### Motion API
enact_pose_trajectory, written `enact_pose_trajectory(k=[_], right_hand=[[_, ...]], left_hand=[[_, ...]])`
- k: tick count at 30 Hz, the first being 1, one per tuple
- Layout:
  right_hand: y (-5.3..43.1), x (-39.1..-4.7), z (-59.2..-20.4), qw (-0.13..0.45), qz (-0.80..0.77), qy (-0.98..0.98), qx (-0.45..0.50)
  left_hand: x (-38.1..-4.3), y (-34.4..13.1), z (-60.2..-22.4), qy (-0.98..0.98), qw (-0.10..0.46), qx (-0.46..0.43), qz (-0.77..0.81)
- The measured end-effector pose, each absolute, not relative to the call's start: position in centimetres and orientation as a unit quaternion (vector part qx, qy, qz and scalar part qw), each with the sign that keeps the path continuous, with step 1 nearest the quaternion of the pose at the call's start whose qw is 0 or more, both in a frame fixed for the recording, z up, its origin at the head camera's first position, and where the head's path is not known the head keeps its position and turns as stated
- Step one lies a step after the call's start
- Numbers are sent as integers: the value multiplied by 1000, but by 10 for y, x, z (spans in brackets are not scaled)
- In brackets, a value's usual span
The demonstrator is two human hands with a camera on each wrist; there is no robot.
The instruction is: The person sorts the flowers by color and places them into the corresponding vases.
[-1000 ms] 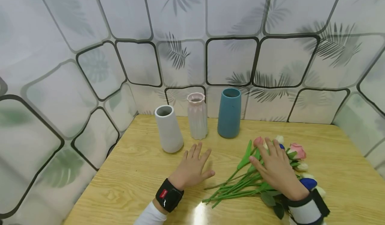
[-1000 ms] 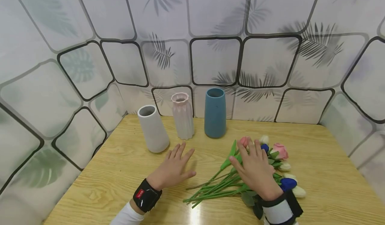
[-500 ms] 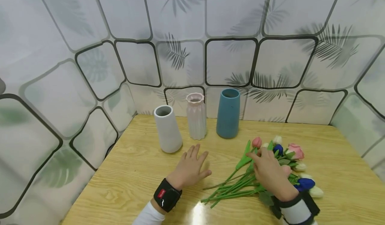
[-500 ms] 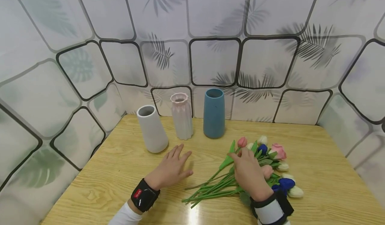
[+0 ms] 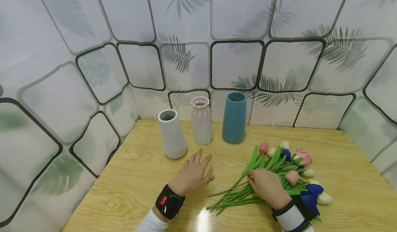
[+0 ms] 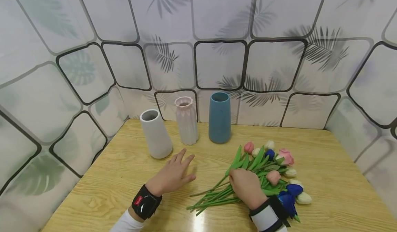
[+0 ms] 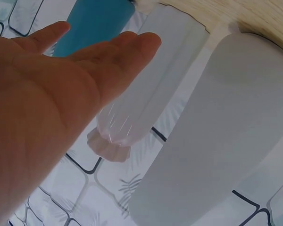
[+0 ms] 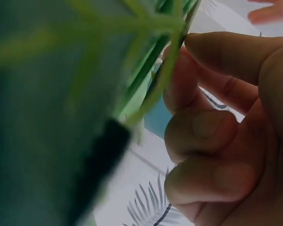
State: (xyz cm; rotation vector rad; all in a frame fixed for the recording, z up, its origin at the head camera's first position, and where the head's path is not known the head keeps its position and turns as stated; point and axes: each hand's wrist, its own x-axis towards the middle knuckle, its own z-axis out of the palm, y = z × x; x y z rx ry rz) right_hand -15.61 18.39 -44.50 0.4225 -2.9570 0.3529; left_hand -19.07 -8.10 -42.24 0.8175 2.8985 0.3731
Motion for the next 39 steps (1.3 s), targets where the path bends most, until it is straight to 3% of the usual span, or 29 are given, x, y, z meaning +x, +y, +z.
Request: enact_pose_trajectory(k=[14, 18, 23, 30, 39], right_hand=[[180, -157, -441, -12, 175, -976, 125], [179, -157, -435, -6, 207, -972, 114], [181, -158, -429, 10, 288, -953, 97], [192, -159, -420, -46, 453, -890, 26], [192, -159, -434, 91, 702, -698, -111]], left_hand=[[-192, -84, -422, 952, 52, 269, 135], [-192, -84, -422, 952, 57, 267, 136], [-191, -85, -421, 952, 61, 266, 137], [-193, -85, -418, 952, 53, 269, 135], [-196, -89, -416, 949, 71, 255, 173]])
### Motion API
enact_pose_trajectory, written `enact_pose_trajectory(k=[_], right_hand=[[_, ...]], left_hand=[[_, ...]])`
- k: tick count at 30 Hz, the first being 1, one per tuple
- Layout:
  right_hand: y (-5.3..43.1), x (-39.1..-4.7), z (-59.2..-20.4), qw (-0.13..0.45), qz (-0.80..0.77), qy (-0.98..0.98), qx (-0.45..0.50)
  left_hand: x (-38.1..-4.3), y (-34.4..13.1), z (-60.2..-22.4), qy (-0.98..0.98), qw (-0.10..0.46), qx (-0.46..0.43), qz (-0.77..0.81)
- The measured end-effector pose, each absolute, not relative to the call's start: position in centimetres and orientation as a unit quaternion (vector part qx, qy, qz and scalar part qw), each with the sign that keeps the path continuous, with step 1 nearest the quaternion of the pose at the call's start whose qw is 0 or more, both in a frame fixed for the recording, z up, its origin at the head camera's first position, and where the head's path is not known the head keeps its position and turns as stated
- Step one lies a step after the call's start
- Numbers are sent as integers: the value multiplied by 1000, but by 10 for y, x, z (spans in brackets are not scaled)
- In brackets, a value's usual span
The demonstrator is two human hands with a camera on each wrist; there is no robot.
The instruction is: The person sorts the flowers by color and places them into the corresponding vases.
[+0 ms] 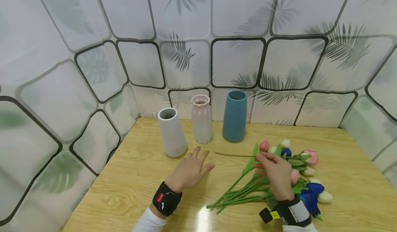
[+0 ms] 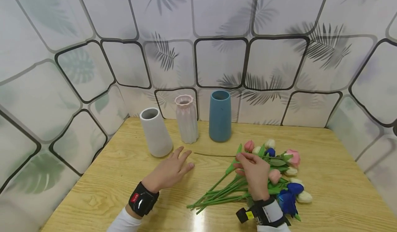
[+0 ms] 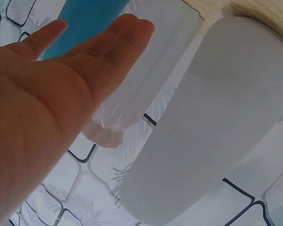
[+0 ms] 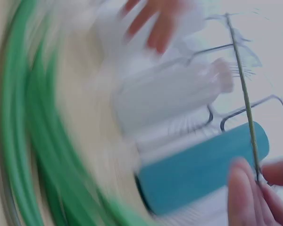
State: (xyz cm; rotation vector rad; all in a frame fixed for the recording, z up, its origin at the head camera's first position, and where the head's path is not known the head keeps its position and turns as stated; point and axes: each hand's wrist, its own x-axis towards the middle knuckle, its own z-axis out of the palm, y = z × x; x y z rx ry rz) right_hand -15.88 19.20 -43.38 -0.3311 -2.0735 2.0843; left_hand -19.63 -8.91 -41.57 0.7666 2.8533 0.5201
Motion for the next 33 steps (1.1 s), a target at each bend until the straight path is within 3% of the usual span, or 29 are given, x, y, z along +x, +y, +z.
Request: enact_pose_trajectory(k=[6, 13, 17, 20, 27, 33], right_hand=[[191, -161, -454, 87, 815, -554, -146], [175, -154, -428, 29, 908, -367, -201], [172, -150, -422, 16, 899, -393, -191], [170, -149, -420, 8, 894, -409, -181], [164, -148, -417, 9, 884, -444, -148], [164, -149, -426, -4, 865, -488, -116]], left_hand=[[-195, -92, -412, 949, 60, 260, 166], [-194, -97, -414, 956, 66, 252, 134], [-197, -102, -416, 961, 73, 229, 139], [-199, -109, -413, 968, 38, 201, 148], [-207, -136, -393, 970, -114, 77, 200], [-214, -173, -383, 971, -61, -30, 230]])
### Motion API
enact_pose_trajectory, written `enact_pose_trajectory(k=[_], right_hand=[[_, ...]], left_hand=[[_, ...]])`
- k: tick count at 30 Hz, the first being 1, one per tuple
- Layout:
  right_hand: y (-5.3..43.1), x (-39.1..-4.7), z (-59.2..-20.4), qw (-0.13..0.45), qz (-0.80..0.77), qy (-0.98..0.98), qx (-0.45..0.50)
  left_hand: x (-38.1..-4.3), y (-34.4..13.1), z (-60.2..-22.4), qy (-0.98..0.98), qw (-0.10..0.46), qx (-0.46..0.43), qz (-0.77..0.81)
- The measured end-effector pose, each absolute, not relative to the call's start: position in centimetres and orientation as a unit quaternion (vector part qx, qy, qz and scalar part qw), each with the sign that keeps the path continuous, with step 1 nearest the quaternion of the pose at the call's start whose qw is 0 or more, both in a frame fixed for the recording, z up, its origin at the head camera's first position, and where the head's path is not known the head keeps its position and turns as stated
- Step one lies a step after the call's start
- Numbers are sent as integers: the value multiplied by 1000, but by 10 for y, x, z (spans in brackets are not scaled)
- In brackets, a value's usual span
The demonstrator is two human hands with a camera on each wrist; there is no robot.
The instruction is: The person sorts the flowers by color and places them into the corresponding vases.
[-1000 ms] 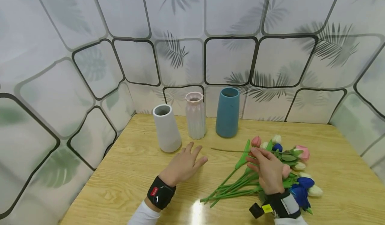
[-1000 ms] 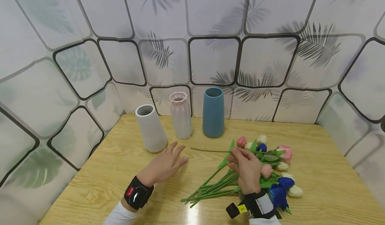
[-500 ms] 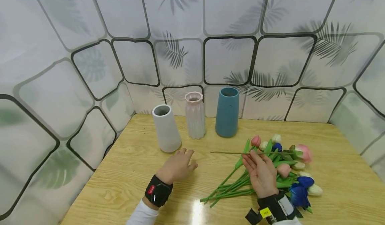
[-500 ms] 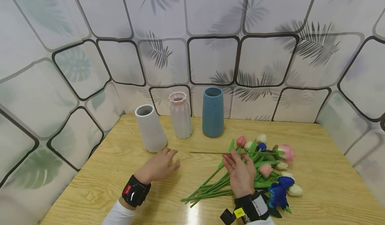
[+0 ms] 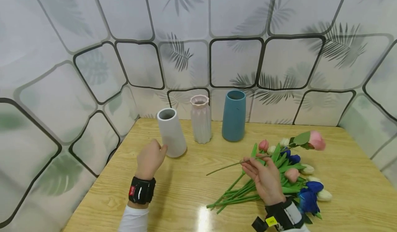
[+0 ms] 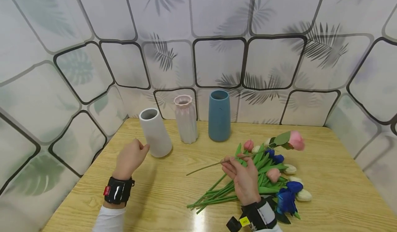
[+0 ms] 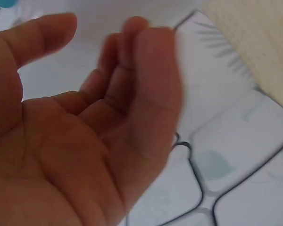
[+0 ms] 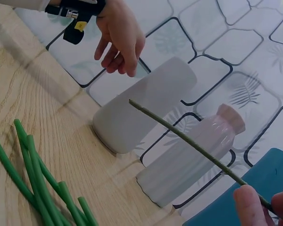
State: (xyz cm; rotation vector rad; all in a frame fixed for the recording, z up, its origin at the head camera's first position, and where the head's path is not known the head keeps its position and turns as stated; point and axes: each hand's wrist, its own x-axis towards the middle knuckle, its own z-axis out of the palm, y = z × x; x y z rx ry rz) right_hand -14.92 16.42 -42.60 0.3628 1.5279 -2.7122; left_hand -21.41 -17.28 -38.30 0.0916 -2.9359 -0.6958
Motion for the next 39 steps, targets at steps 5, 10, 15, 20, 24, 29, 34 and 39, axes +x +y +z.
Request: enact_pose_trajectory(k=[5, 10, 15, 20, 24, 29, 34, 39], right_hand=[[166, -149, -434, 30, -859, 505, 79], [164, -149, -429, 60, -853, 510, 94], [161, -150, -431, 54, -839, 534, 88], [167, -154, -452, 34, -830, 557, 16], [167, -153, -452, 32, -823, 567, 6], [158, -146, -432, 23, -796, 603, 36], [154, -143, -423, -23, -753, 658, -1], [146, -146, -415, -75, -724, 684, -50]], left_hand=[[-223, -191, -392, -972, 16, 53, -228], [-241, -187, -415, -941, 21, 1, -338], [-257, -175, -435, -893, 87, -43, -439], [-263, -167, -443, -861, 116, -51, -492], [-264, -163, -443, -845, 106, -43, -523], [-264, -162, -442, -847, 85, -29, -523], [-264, -164, -442, -855, 83, -30, -512], [-264, -162, -445, -849, 83, -26, -520]])
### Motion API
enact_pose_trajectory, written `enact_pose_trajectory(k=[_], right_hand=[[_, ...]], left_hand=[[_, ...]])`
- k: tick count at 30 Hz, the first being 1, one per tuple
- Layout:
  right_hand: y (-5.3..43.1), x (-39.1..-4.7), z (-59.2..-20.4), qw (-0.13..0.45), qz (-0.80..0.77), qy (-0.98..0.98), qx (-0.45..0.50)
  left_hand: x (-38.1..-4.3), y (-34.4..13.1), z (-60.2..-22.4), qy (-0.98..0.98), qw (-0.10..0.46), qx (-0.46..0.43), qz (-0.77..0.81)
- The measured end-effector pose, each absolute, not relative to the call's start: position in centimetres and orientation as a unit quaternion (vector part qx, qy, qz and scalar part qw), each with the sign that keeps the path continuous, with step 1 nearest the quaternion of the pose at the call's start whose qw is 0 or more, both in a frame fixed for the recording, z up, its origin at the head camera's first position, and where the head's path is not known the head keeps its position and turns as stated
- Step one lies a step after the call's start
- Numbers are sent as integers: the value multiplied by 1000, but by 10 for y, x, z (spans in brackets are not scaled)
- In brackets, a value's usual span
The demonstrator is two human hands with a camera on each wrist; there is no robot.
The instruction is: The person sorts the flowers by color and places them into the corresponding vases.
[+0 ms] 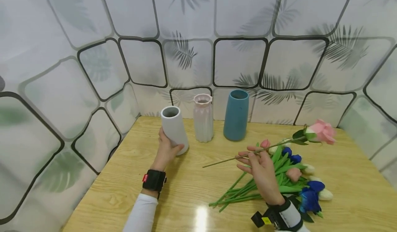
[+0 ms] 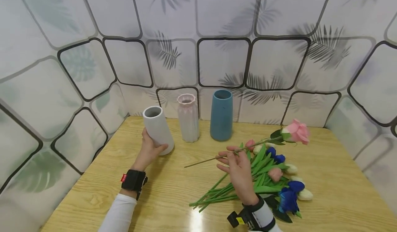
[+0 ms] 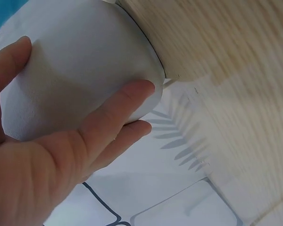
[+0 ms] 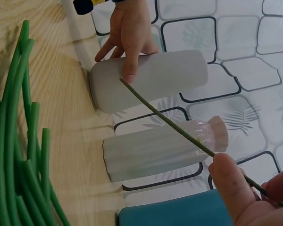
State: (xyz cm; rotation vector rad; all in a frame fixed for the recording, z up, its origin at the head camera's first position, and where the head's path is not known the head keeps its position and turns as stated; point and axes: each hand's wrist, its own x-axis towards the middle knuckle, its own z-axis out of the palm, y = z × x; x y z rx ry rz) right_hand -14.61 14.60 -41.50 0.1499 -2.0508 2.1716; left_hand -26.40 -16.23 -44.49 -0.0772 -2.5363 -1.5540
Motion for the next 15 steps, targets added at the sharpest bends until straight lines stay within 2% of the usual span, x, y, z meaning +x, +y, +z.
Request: enact_pose_trajectory(k=[15], right_hand=[[89, -171, -402, 283, 673, -647, 219]], left_hand=[[-263, -165, -447, -854, 89, -36, -512]])
